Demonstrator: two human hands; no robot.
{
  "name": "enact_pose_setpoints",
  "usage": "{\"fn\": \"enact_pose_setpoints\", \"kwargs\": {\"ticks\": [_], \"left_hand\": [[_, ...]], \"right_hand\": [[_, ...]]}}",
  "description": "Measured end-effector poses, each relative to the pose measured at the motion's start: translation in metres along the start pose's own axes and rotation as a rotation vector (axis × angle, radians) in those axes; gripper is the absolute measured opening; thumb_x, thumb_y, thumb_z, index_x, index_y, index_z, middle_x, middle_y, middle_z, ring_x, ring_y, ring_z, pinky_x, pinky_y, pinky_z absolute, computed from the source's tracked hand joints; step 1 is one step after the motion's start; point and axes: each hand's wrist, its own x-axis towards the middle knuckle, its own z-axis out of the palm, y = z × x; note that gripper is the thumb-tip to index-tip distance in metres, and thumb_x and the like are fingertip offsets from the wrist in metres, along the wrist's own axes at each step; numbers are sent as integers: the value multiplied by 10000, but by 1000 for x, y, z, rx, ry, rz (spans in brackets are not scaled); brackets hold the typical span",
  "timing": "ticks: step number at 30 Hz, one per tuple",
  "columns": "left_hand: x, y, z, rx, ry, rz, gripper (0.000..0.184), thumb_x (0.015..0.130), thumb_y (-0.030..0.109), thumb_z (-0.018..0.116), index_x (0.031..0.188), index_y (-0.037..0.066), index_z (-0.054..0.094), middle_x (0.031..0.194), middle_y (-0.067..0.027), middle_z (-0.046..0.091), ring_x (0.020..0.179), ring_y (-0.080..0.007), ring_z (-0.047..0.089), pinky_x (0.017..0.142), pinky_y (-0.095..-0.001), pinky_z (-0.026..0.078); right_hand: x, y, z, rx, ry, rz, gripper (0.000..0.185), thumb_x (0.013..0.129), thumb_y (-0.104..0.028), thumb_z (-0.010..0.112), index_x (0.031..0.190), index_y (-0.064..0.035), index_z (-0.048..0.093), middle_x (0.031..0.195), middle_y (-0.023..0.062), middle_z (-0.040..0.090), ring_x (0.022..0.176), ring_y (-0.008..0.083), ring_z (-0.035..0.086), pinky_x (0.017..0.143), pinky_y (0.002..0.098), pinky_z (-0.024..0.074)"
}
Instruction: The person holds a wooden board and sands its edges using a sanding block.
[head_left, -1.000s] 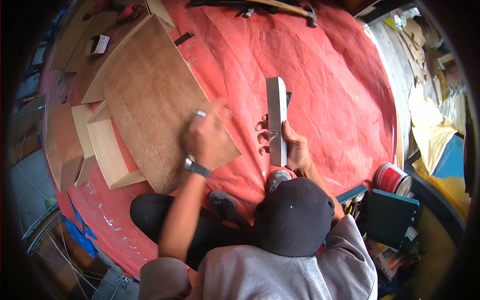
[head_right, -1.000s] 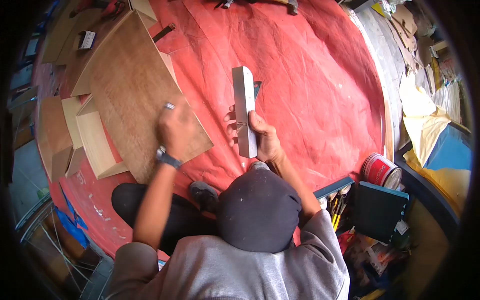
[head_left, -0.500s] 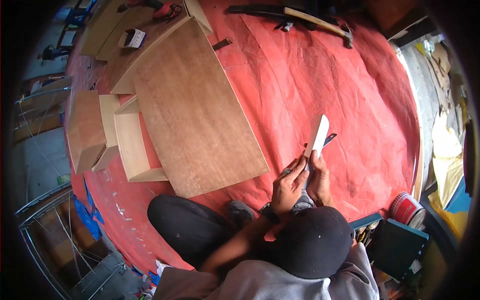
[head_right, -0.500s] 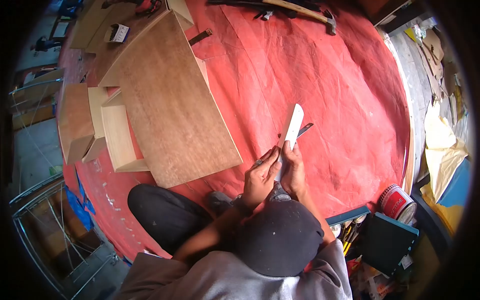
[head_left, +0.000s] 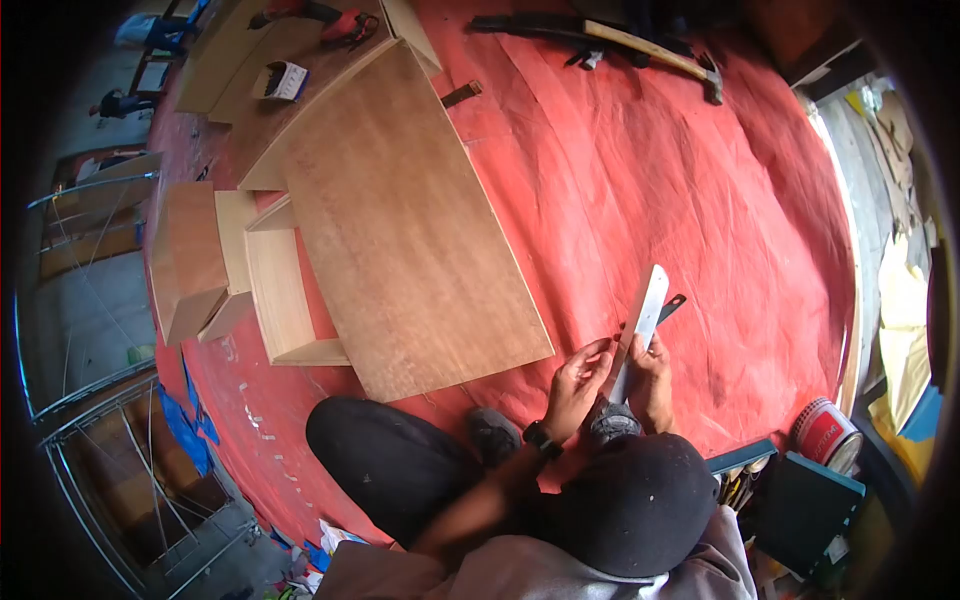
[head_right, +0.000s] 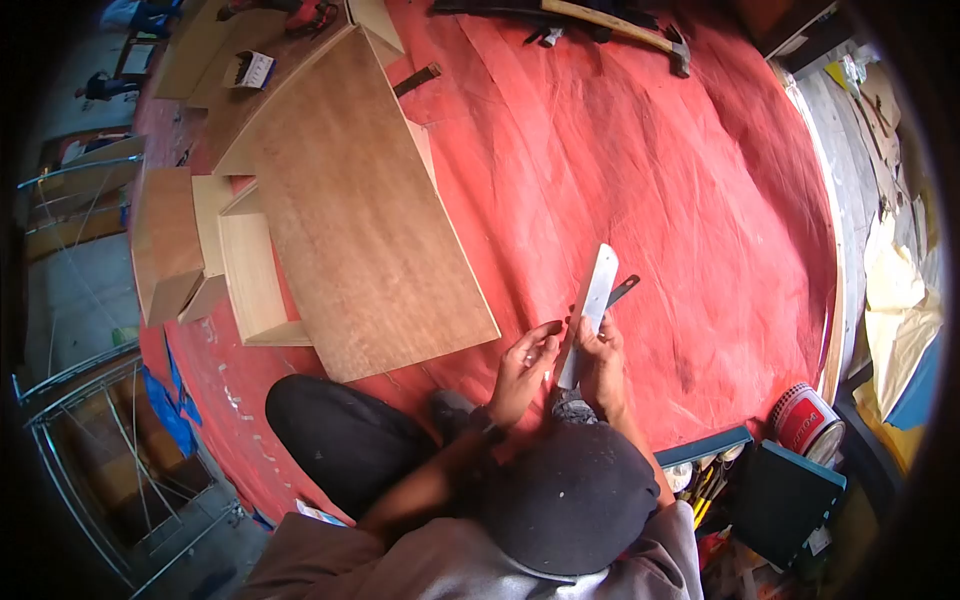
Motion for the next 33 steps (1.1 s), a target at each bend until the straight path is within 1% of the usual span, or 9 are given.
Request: {"fn": "enact_pose_setpoints", "kwargs": {"ticks": [13,16,19,20,23,24,27,30,33], "left_hand": [[-7,-25,-6,-564,-105,-216,218,1061,139,651,1230,16,714,1087,-10,722,972,-85,661,899,-257,527],[-10,-24,-14,-420,-181,-257,204,1051,95,636,1220,15,717,1122,-55,722,1034,-147,672,965,-309,527],[-29,-14,-20,352,22,135,210,1004,123,697,1193,46,744,1088,-91,733,996,-185,689,939,-304,527],[-32,1,-22,514,49,271,230,945,146,751,1162,69,763,1084,-125,724,979,-251,697,959,-352,527],[-27,38,-41,964,32,770,228,937,139,748,1158,91,780,1116,-110,719,1016,-294,680,973,-408,525],[-29,45,-46,1053,61,690,468,888,151,780,1347,111,704,1326,-136,648,1245,-351,588,1111,-509,446],[-9,78,-59,1330,217,568,830,832,184,823,1581,116,471,1572,-174,449,1481,-424,367,1232,-627,270],[20,60,-86,1476,247,464,1068,784,143,821,1677,104,237,1717,-203,199,1592,-474,121,1252,-727,49],[21,57,-83,1562,225,427,1032,790,50,746,1677,82,219,1747,-214,127,1608,-485,67,1246,-736,20]], "right_hand": [[-4,3,-10,49,-282,8,427,1015,-247,691,1360,-19,587,1302,113,655,1129,203,625,1021,380,481],[-2,-1,-15,77,-221,-60,415,1030,-290,665,1347,-34,585,1283,121,671,1168,246,628,1039,409,484],[0,-21,-9,130,-124,-184,390,1053,-351,621,1282,-37,590,1206,124,679,1156,283,638,1043,451,491],[2,-24,-4,112,-28,-207,385,1064,-444,590,1128,-65,599,972,89,681,926,238,690,846,403,564],[10,-28,-54,137,-110,63,408,1061,-509,581,1004,-105,573,775,47,616,632,173,629,589,317,519],[5,-32,-39,69,20,37,423,1058,-535,577,934,-132,550,676,28,567,474,138,516,446,268,397],[-10,-24,-33,18,57,27,377,1064,-462,590,1120,-93,538,696,42,569,474,152,516,436,283,404],[-16,-7,-39,-20,112,115,359,1031,-400,655,1185,-101,531,682,34,541,467,158,511,424,301,390],[-21,-1,-30,-55,133,166,294,1008,-367,691,1059,-132,522,686,40,557,471,164,514,420,314,379]]}}
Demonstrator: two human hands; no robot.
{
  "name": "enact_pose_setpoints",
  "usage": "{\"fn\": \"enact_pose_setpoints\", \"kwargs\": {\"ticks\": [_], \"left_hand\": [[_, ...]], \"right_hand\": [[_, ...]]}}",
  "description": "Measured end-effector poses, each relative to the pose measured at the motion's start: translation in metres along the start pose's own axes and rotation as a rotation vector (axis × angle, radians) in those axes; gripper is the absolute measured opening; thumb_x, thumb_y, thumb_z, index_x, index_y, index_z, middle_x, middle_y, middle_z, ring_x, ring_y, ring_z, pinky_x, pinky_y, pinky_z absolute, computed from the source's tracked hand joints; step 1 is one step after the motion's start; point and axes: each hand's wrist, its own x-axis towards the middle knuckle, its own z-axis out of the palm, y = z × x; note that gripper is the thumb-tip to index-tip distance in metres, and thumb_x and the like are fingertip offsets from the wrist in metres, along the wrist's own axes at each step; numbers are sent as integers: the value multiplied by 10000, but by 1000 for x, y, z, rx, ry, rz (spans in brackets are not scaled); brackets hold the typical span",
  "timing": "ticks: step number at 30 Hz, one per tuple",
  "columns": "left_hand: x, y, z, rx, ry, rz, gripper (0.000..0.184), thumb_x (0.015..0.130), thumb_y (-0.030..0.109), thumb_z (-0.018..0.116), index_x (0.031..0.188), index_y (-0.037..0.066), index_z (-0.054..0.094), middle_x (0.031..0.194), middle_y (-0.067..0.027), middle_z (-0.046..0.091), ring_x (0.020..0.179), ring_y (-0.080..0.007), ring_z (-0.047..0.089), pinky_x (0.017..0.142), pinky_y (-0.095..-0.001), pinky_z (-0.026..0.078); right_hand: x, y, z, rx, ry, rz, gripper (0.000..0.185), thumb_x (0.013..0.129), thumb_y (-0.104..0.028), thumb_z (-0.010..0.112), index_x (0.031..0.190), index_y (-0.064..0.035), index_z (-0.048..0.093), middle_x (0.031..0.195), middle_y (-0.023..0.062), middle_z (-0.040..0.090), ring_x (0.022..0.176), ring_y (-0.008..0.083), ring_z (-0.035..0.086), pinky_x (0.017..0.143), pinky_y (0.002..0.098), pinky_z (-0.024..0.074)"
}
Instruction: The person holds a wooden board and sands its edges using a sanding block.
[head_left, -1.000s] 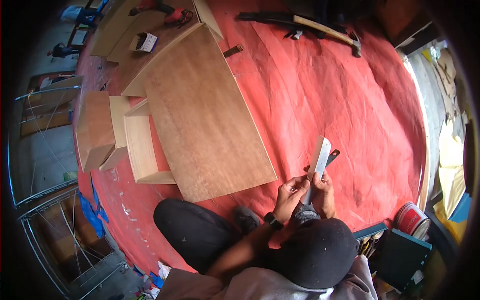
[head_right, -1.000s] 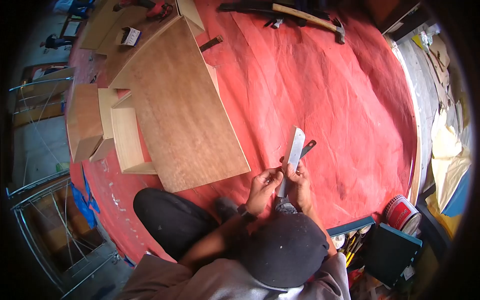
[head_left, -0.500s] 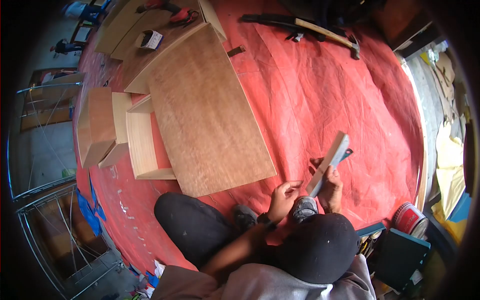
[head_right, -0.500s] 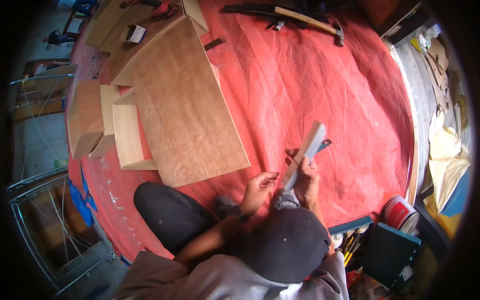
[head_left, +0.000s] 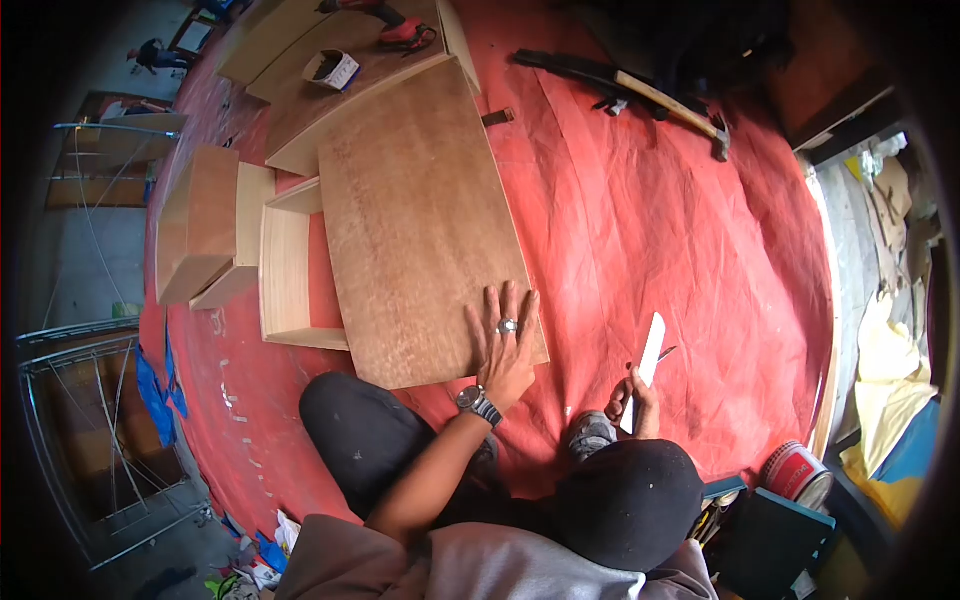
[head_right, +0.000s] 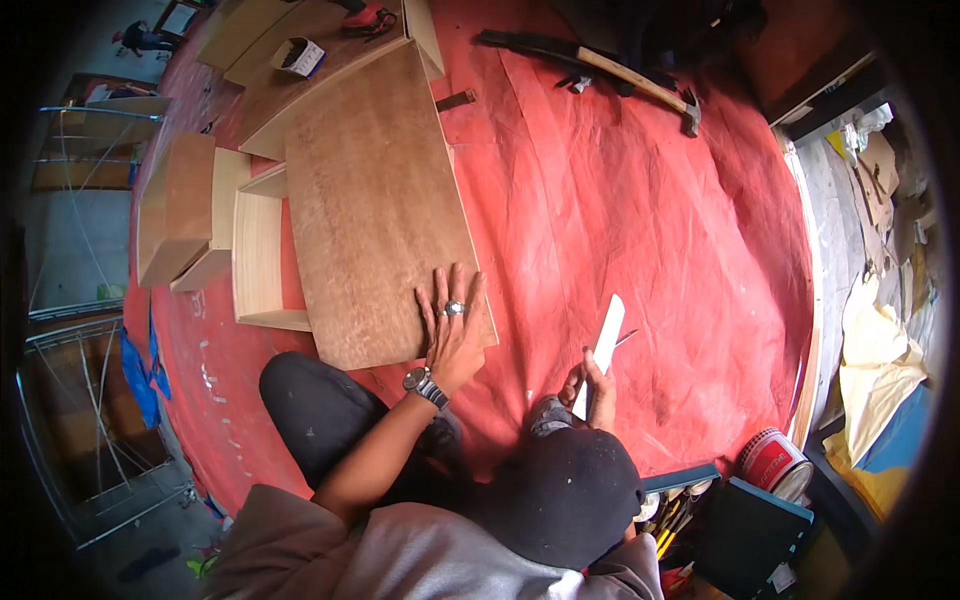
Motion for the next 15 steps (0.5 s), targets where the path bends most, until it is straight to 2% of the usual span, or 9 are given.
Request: {"fn": "enact_pose_setpoints", "kwargs": {"ticks": [1,5,8,9,12,13,15], "left_hand": [[-3,2,2,-6,29,22,1004,788,-31,661,1678,62,205,1755,-223,97,1613,-484,44,1244,-734,3],[-17,6,9,-16,29,-4,997,795,-71,617,1680,39,171,1757,-215,103,1616,-478,46,1250,-722,10],[-31,2,5,58,-60,-24,887,909,38,590,1691,76,171,1770,-167,99,1618,-467,52,1238,-752,50],[-36,2,4,98,-94,-23,854,926,44,566,1689,80,185,1769,-166,107,1616,-469,63,1239,-753,55],[-60,-3,13,124,-53,24,815,946,75,554,1685,82,210,1766,-164,122,1614,-466,87,1242,-750,68],[-67,-3,12,141,-27,51,840,908,70,607,1667,49,246,1755,-196,141,1614,-461,104,1254,-725,65],[-79,-5,12,120,-61,50,795,939,116,581,1664,56,259,1754,-189,151,1614,-453,119,1249,-734,75]], "right_hand": [[0,0,0,-8,-10,-9,299,1004,-362,697,1053,-124,522,687,42,559,472,169,515,424,315,384],[7,-2,-10,-81,-39,-31,300,1006,-339,695,1078,-97,534,720,56,572,492,179,530,442,329,407],[9,-8,-7,-72,-85,-65,309,1011,-391,684,1053,-114,555,725,50,550,493,182,514,441,345,395],[9,-11,-7,-112,-72,-54,308,1015,-377,677,1084,-93,581,806,61,598,594,194,580,512,354,469],[25,2,-17,-108,-161,-167,314,1029,-359,656,1162,-78,605,905,69,636,739,208,635,654,380,545],[22,1,-14,-75,-194,-153,334,1045,-311,633,1280,-75,608,960,74,653,841,221,657,783,405,564],[15,-1,-7,-117,-198,-122,354,1052,-285,625,1324,-59,600,970,76,658,842,222,660,786,409,564]]}}
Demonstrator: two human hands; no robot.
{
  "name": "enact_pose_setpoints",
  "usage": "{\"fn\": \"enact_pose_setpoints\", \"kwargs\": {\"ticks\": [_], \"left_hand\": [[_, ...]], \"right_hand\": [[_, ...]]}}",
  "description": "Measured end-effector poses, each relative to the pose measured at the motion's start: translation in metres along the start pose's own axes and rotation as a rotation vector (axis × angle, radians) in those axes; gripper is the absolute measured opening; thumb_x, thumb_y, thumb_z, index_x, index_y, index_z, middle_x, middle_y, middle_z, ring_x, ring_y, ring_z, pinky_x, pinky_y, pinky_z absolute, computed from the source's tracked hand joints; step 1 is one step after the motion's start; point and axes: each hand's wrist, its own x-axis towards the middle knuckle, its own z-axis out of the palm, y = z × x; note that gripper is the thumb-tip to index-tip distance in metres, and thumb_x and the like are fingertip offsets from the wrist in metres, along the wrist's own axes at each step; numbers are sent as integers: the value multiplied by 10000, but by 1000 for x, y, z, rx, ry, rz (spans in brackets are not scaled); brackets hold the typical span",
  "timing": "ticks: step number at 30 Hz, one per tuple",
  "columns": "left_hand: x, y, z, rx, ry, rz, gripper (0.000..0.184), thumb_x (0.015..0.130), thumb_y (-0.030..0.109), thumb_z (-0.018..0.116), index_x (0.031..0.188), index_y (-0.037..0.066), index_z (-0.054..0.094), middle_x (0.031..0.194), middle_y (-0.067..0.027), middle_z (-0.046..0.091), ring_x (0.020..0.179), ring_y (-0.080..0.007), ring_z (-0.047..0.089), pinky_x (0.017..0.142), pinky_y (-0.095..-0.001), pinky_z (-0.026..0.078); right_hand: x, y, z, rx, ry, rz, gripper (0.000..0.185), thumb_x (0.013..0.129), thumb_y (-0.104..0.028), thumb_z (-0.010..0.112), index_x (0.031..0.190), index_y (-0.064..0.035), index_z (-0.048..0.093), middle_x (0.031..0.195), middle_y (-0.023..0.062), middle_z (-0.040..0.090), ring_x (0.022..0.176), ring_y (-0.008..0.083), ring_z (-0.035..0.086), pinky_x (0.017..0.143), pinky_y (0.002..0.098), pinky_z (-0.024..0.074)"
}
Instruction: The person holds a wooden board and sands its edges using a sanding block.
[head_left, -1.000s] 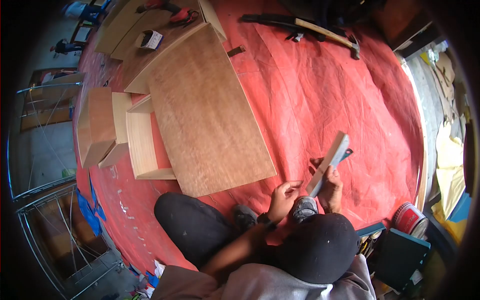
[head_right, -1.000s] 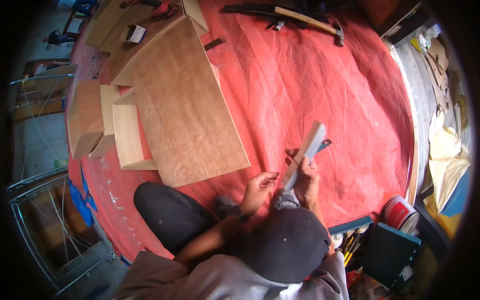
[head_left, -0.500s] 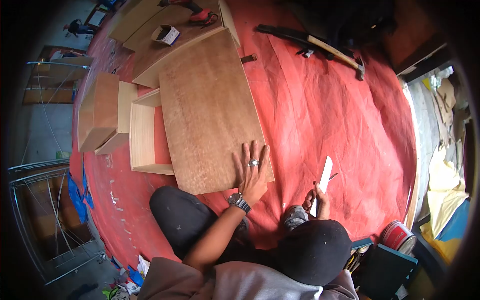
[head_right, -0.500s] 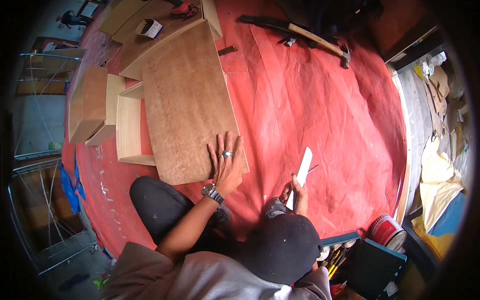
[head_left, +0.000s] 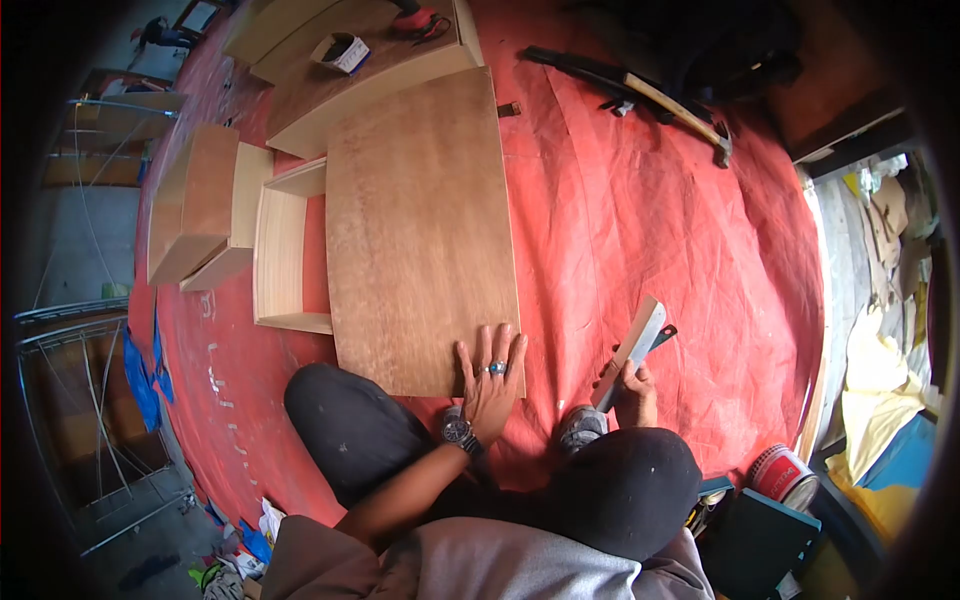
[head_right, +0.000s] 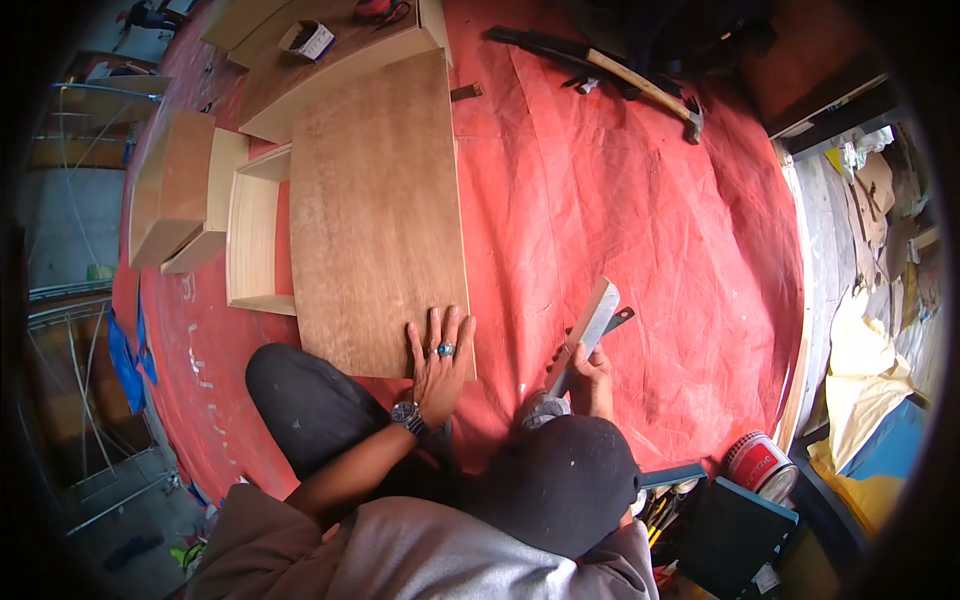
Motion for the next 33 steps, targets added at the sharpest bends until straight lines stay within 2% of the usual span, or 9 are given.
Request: {"fn": "enact_pose_setpoints", "kwargs": {"ticks": [5,10,13,16,18,24,26,28,33], "left_hand": [[-21,-1,-4,40,12,26,727,988,248,559,1648,71,311,1745,-172,205,1609,-432,171,1233,-756,112],[-37,-5,1,67,13,60,709,1008,295,560,1646,92,324,1742,-159,218,1606,-431,181,1220,-772,134],[-37,-1,18,90,97,17,782,980,342,630,1657,121,308,1741,-166,223,1613,-431,147,1220,-775,90],[-24,-9,-57,-388,-168,-13,899,899,374,746,1660,158,318,1731,-181,251,1623,-424,109,1234,-744,38],[2,-29,-57,-449,-158,-14,981,860,388,797,1673,182,286,1744,-185,203,1628,-421,48,1230,-741,0],[121,-142,-61,-174,-104,-251,1240,762,408,899,1703,186,124,1779,-139,27,1609,-474,-99,1129,-866,-60],[144,-171,-57,-217,-197,-142,1340,704,460,927,1704,167,85,1778,-139,26,1607,-471,-119,1130,-868,-73],[155,-182,-50,-192,-246,-44,1507,602,540,966,1701,132,20,1779,-128,16,1601,-473,-137,1127,-874,-97],[157,-176,-30,-275,-180,-223,1523,605,566,964,1702,144,-5,1783,-107,-8,1600,-475,-137,1113,-890,-81]], "right_hand": [[5,2,-5,-21,-71,74,309,1078,-166,582,1361,-46,610,982,54,683,761,173,658,703,362,560],[-14,-7,15,21,49,171,538,1014,-533,638,1346,-130,508,833,57,569,648,194,547,559,351,447],[-12,-11,-7,47,-1,220,376,1031,-448,646,1234,-153,531,784,37,555,640,209,579,540,382,479],[-11,-17,-23,-162,154,162,367,1038,-460,629,1222,-155,537,799,39,579,641,215,596,526,402,489],[-14,-25,-44,-392,240,216,394,1052,-430,596,1288,-114,577,925,78,651,767,252,645,665,430,541],[9,-92,-26,-644,346,131,409,1048,-428,602,1301,-108,571,972,88,631,776,249,641,666,423,542],[11,-115,-12,-659,376,82,414,1047,-427,604,1306,-106,569,988,92,625,779,247,639,667,420,542],[14,-137,4,-661,388,35,419,1046,-427,606,1310,-103,567,1003,95,618,782,246,638,667,418,542],[4,-180,46,-641,424,-88,432,1043,-426,611,1321,-98,563,1043,104,602,789,243,635,668,412,543]]}}
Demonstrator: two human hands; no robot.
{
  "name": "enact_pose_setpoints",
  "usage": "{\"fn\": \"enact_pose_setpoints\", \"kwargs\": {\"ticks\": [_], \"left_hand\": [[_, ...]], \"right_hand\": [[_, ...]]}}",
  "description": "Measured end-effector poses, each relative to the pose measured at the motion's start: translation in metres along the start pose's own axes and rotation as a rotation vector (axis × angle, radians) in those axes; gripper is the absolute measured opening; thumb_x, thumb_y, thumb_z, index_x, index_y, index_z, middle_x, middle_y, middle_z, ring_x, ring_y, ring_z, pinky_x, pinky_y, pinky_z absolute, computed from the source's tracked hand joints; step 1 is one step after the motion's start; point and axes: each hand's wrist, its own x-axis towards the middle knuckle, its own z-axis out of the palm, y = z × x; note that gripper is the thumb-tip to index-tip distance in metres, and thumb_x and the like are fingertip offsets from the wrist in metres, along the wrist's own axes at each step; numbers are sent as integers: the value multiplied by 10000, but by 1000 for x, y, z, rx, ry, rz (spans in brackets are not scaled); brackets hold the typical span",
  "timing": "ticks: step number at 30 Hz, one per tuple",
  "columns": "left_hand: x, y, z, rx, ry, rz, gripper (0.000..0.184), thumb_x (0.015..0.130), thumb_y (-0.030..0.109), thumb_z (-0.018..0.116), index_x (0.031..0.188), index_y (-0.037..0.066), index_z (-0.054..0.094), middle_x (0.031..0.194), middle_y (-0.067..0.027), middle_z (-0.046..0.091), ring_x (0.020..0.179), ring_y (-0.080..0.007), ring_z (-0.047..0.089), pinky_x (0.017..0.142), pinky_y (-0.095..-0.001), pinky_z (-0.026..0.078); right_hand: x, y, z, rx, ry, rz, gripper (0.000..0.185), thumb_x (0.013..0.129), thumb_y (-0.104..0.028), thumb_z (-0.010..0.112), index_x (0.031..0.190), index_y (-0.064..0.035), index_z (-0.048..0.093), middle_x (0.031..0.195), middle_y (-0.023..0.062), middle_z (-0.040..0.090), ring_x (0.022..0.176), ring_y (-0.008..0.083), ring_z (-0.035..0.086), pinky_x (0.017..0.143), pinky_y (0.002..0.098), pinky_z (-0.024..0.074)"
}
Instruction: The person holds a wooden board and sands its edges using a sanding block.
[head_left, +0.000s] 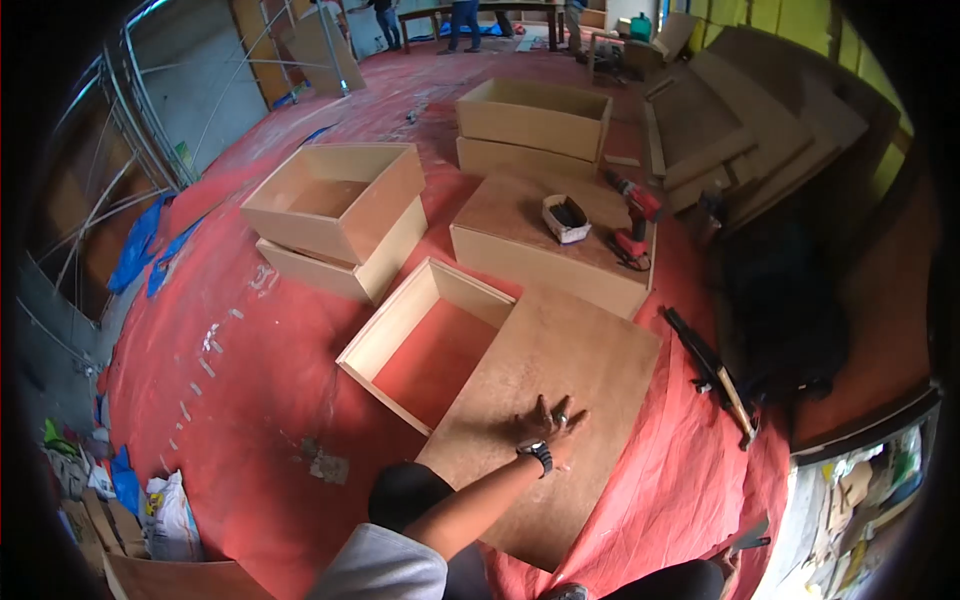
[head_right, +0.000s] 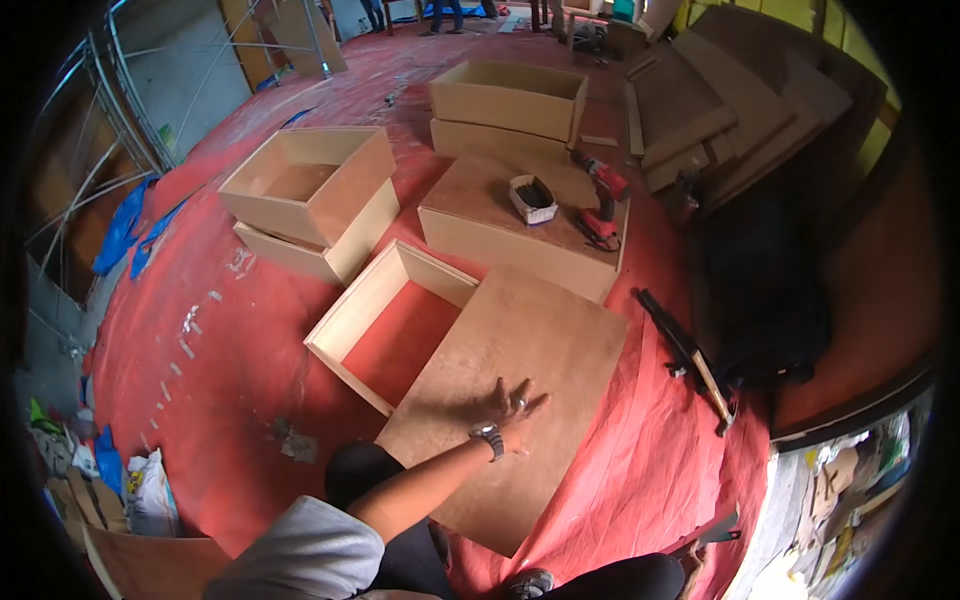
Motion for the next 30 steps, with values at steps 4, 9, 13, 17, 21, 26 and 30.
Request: {"fn": "enact_pose_setpoints", "kwargs": {"ticks": [4,9,13,17,21,26,30], "left_hand": [[-8,6,-11,-6,-20,-67,1443,621,533,966,1701,285,42,1784,-89,-29,1573,-554,-85,1093,-914,94],[-5,9,-8,38,38,-91,1365,624,497,972,1689,412,122,1789,-13,17,1555,-602,12,1028,-942,210],[-14,9,-27,-5,-28,-106,1375,673,520,939,1698,391,31,1787,-31,-91,1516,-674,-65,1023,-938,240],[18,14,21,31,86,-89,1208,765,519,854,1702,360,108,1790,-52,-8,1521,-669,-37,1003,-953,223],[37,11,48,146,207,-25,915,912,514,669,1692,333,227,1784,-75,97,1524,-667,1,959,-980,204],[20,14,33,5,202,-107,735,998,459,517,1680,350,267,1782,-57,130,1540,-639,51,933,-988,212],[10,11,17,12,157,-112,603,1077,370,392,1670,383,285,1781,-24,147,1547,-619,86,936,-976,240]], "right_hand": [[-13,-40,17,35,1,-89,443,1041,-425,614,1330,-94,559,1074,110,589,795,240,632,668,407,543],[-30,-74,34,111,-27,-194,457,1038,-423,619,1341,-88,555,1114,119,573,803,237,629,669,401,543],[-37,-92,61,183,-79,-264,468,1035,-422,623,1350,-84,551,1145,126,560,809,235,626,670,396,544],[-45,-102,91,260,-175,-322,479,1033,-421,627,1359,-79,547,1176,133,547,814,232,623,671,392,544],[-49,-111,124,298,-255,-348,491,1031,-420,631,1368,-75,544,1208,139,534,820,230,621,671,387,545],[-55,-117,155,325,-339,-367,505,1028,-419,635,1379,-69,539,1247,148,518,828,226,617,672,381,545],[-60,-121,173,337,-396,-379,517,1025,-418,639,1388,-65,536,1279,155,505,834,224,615,673,376,546]]}}
